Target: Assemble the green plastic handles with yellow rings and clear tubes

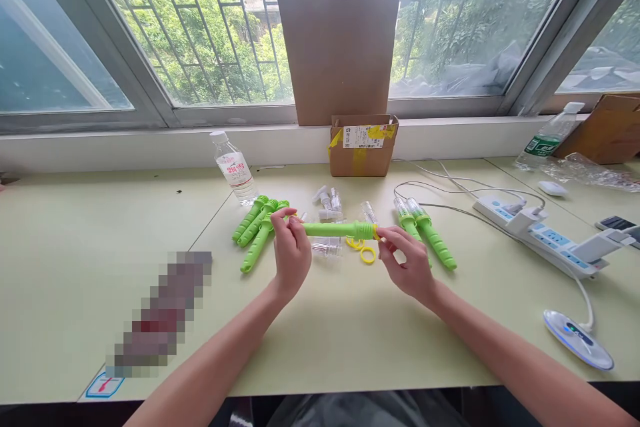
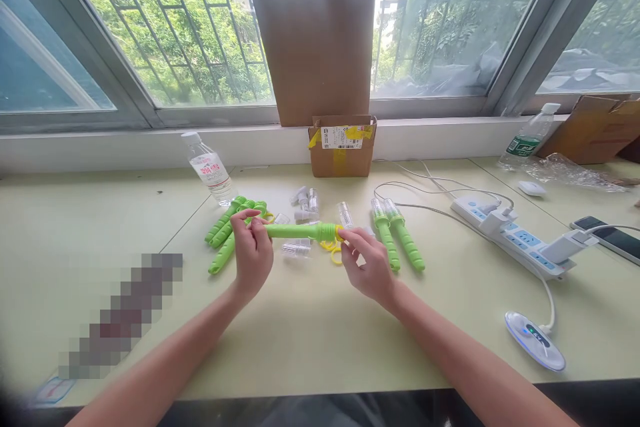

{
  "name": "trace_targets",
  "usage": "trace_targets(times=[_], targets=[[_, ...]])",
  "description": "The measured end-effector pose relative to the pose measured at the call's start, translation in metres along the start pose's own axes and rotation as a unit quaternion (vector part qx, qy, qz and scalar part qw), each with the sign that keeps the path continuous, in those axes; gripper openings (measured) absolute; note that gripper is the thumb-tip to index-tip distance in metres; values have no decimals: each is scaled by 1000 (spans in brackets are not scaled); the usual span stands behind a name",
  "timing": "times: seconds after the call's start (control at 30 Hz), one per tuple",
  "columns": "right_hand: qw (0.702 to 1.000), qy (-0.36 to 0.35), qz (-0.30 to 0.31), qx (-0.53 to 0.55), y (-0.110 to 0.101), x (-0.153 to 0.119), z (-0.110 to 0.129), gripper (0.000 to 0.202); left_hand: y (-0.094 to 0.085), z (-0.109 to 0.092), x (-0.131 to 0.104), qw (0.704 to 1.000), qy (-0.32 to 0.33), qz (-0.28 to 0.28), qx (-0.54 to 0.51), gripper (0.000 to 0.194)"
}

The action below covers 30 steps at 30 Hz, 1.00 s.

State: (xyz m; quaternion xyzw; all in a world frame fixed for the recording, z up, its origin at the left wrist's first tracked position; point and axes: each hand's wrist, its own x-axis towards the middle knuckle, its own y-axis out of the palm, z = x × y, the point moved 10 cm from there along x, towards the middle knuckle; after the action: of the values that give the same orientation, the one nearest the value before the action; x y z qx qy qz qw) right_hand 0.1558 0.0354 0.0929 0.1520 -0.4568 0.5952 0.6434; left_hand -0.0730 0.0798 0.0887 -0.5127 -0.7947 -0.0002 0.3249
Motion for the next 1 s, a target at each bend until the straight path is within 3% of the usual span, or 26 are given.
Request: trace_targets(times=[0.13, 0.23, 0.37, 0.47, 0.6, 1.0], targets=[[1000, 3, -14, 0, 0, -2, -4, 29, 5, 6, 2, 999, -20, 27, 8, 16], [998, 38, -39, 7, -4, -2, -14, 21, 20, -2, 2, 991, 32, 113, 69, 22], [998, 59, -35, 15, -6, -1, -22, 14, 55, -15, -20, 929, 141, 288, 183, 34], [999, 48, -16, 11, -4, 0, -22, 14, 71, -17, -41, 895, 163, 359, 210, 40], [999, 49, -1, 9, -2, -1, -24, 13, 80, -14, -53, 886, 144, 382, 219, 34], [998, 51, 29, 25, 4, 1, -23, 8, 78, -7, -44, 877, 152, 367, 269, 5]])
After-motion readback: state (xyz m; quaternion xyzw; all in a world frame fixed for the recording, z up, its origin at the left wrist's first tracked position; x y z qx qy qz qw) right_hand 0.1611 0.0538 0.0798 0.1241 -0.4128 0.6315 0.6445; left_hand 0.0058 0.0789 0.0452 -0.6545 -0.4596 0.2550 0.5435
